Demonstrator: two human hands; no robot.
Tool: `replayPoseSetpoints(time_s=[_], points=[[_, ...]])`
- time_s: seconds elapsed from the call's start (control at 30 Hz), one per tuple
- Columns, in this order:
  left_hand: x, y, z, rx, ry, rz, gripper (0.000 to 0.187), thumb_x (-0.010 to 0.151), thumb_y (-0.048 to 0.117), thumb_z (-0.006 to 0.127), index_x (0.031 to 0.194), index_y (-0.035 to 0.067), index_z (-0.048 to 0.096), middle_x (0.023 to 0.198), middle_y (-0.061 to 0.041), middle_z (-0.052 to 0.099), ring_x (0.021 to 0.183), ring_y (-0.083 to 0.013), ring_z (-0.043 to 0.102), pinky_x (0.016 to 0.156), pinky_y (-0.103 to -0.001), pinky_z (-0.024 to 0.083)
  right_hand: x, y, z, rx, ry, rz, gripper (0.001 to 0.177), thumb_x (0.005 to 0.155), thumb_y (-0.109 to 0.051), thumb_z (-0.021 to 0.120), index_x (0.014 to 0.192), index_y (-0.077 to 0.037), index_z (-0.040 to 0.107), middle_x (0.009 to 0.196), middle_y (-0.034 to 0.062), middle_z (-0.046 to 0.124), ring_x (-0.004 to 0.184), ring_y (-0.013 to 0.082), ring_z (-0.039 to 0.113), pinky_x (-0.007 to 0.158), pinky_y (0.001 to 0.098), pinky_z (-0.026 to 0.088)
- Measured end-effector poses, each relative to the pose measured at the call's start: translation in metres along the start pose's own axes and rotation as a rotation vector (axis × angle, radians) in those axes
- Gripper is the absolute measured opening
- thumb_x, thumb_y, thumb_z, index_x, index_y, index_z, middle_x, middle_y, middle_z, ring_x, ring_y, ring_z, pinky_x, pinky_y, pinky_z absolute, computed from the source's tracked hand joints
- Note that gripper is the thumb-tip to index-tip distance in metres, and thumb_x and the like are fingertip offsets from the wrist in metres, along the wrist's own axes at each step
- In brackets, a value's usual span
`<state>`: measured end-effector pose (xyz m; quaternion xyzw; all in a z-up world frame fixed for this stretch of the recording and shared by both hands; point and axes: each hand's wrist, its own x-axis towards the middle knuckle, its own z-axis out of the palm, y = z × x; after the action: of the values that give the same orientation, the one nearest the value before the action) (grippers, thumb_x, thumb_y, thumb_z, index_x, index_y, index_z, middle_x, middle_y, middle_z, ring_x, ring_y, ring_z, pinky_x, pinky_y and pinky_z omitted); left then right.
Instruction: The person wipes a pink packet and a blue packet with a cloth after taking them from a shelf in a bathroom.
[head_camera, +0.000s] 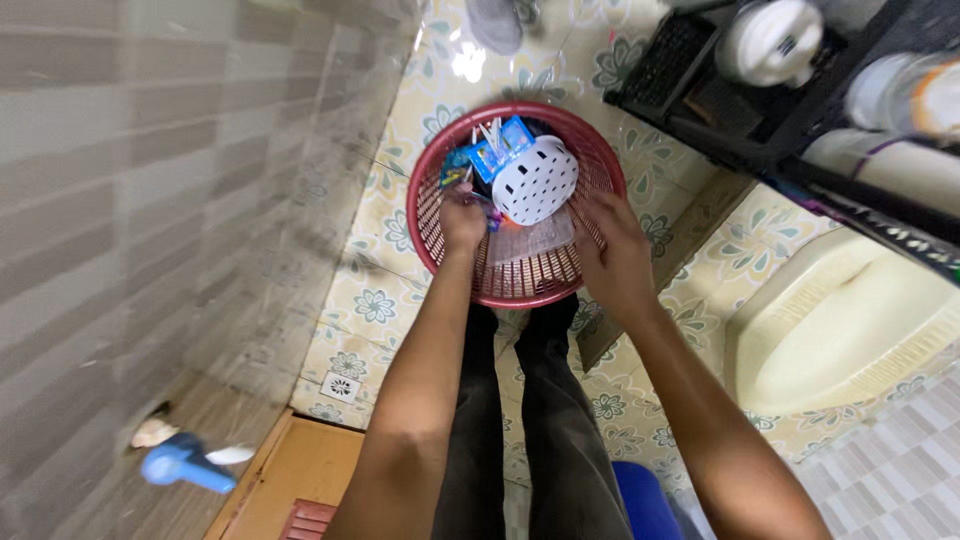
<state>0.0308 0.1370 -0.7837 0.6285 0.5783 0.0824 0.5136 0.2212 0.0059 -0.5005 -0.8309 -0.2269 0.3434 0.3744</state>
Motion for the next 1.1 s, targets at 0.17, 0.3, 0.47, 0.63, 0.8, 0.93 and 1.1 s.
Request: replayPoseSetpoints(time_s=[0.17,0.3,0.47,0.63,0.8,0.93,1.1], points=[[-0.001,-0.019,0.005,1.013,-0.424,0.067,0.018,0.099,0.016,0.057,0.11,0.009,0.07,0.111,-0.017,0.073,0.093,-0.0329,0.074,0.077,-0.045,0.059,-0.051,0.052,0.017,-0.083,0.048,-0.104,0.027,0.095,0.001,0.062,0.121,0.003,0.067,0.133,0.0186,0.065,0.118,0.034,0.067,0.098,0.039,0.054],[0.009,-0.005,0.006,1.219,-0.477,0.17,0.025,0.099,0.012,0.052,0.119,0.006,0.065,0.124,-0.015,0.069,0.094,-0.0304,0.076,0.073,-0.044,0.062,-0.077,0.065,0.026,-0.091,0.035,-0.119,0.025,0.094,0.002,0.062,0.118,0.005,0.067,0.131,0.0192,0.065,0.12,0.0347,0.066,0.1,0.0396,0.053],[0.012,0.003,0.013,1.199,-0.413,0.155,0.031,0.099,0.015,0.055,0.127,0.003,0.061,0.12,-0.016,0.07,0.093,-0.0304,0.076,0.071,-0.043,0.062,-0.084,0.069,0.026,-0.02,0.044,-0.072,0.025,0.093,0.003,0.058,0.116,0.005,0.067,0.13,0.0181,0.066,0.117,0.0318,0.069,0.096,0.0371,0.055],[0.012,0.031,-0.003,1.183,-0.48,0.144,0.029,0.092,0.018,0.062,0.119,0.009,0.064,0.116,-0.017,0.071,0.091,-0.0318,0.075,0.072,-0.044,0.061,-0.083,0.072,0.026,-0.052,0.065,-0.13,0.025,0.095,0.004,0.058,0.119,0.006,0.067,0.13,0.0191,0.066,0.115,0.0328,0.069,0.097,0.038,0.055],[0.015,0.041,0.003,0.094,-0.071,-0.039,0.018,0.091,0.022,0.067,0.1,0.006,0.069,0.089,-0.013,0.074,0.069,-0.0214,0.07,0.062,-0.036,0.056,-0.078,0.066,0.026,-0.026,0.083,-0.129,0.023,0.096,0.003,0.059,0.118,0.007,0.066,0.129,0.0189,0.066,0.116,0.0324,0.069,0.098,0.038,0.055],[0.031,0.03,0.026,-0.259,-0.075,-0.286,0.029,0.099,0.027,0.072,0.087,0.001,0.066,0.072,-0.011,0.069,0.055,-0.0121,0.06,0.052,-0.029,0.05,-0.072,0.061,0.028,-0.054,0.116,-0.193,0.022,0.095,0.003,0.061,0.116,0.006,0.066,0.127,0.018,0.068,0.116,0.0331,0.068,0.1,0.0388,0.054],[0.008,0.038,0.022,-0.582,-0.098,-0.171,0.025,0.103,0.016,0.068,0.086,0.004,0.054,0.077,-0.013,0.07,0.056,-0.0137,0.06,0.047,-0.028,0.046,-0.079,0.056,0.024,-0.071,0.121,-0.191,0.023,0.095,0.003,0.061,0.117,0.005,0.067,0.127,0.018,0.068,0.115,0.0337,0.068,0.098,0.039,0.054]])
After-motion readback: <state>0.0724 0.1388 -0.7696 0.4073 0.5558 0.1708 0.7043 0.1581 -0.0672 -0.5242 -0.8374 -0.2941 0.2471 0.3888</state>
